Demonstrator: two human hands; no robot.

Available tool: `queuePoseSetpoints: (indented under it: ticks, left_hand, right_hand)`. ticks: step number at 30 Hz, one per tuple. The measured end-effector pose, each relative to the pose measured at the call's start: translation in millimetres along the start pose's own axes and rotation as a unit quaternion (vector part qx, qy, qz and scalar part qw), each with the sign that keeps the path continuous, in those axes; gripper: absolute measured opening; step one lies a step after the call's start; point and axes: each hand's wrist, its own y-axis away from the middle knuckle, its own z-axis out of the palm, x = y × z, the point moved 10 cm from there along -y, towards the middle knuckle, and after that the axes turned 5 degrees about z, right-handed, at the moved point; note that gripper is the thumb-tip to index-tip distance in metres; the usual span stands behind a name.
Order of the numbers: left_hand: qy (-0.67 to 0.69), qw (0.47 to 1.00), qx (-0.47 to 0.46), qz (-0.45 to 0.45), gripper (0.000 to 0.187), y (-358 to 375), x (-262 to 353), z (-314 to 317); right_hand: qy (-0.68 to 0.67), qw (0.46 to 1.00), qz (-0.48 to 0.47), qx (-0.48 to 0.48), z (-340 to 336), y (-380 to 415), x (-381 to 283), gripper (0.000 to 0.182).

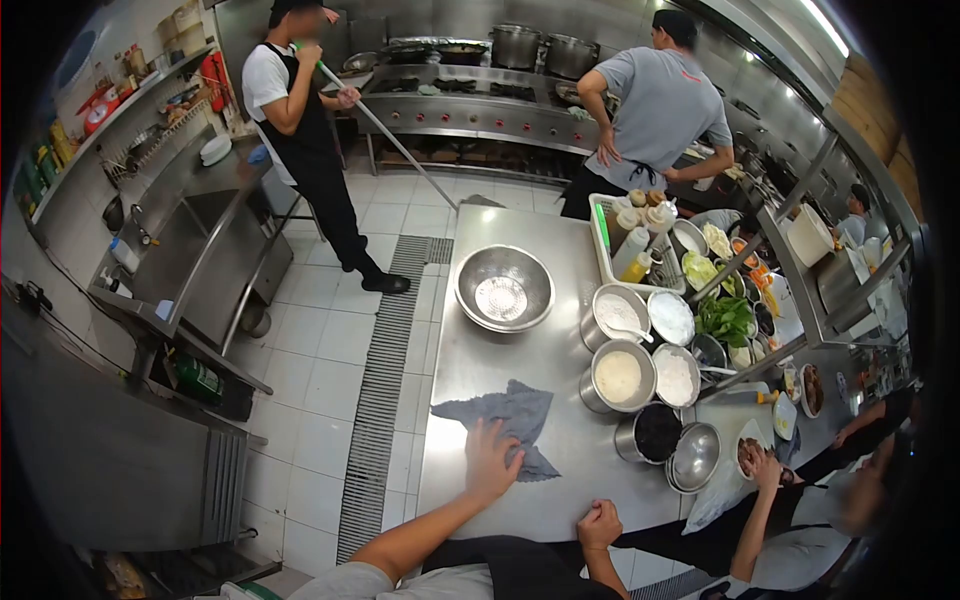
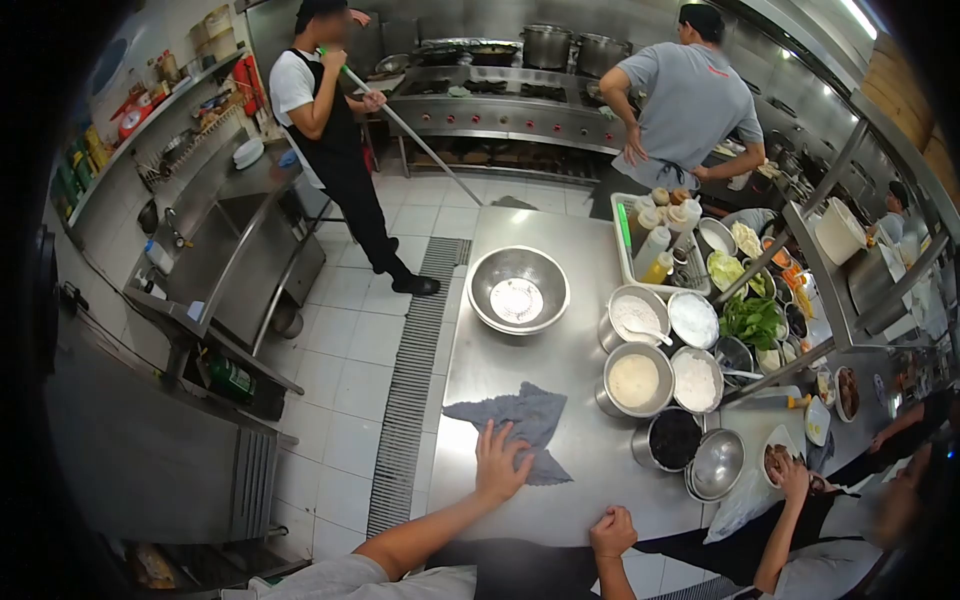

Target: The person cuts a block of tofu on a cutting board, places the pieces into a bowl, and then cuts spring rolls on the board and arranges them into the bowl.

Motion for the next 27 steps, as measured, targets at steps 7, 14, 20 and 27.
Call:
queuePoseSetpoints:
  ticks: [7, 14, 20, 27]
  left_hand:
    - [0.005, 1.0, 0.007, -0.006, 0.026, -0.3, 0.7, -5.4]
    - [0.01, 1.0, 0.005, -0.011, 0.027, 2.3, -1.1, -0.8]
    - [-0.003, 1.0, 0.003, -0.009, 0.026, 1.6, -1.5, 0.1]
    - [-0.003, 1.0, -0.006, -0.006, 0.026, 1.3, 0.0, 3.5]
  right_hand:
    - [0.01, 0.999, -0.035, -0.01, 1.5, 1.2, 0.9, 0.012]
    - [0.009, 0.999, -0.031, -0.01, 0.0, 0.9, 1.2, 0.01]
    - [0.016, 0.999, -0.031, -0.012, 2.9, 2.8, 3.0, 0.01]
    - [0.008, 1.0, -0.025, -0.007, -1.9, 0.2, -0.3, 0.009]
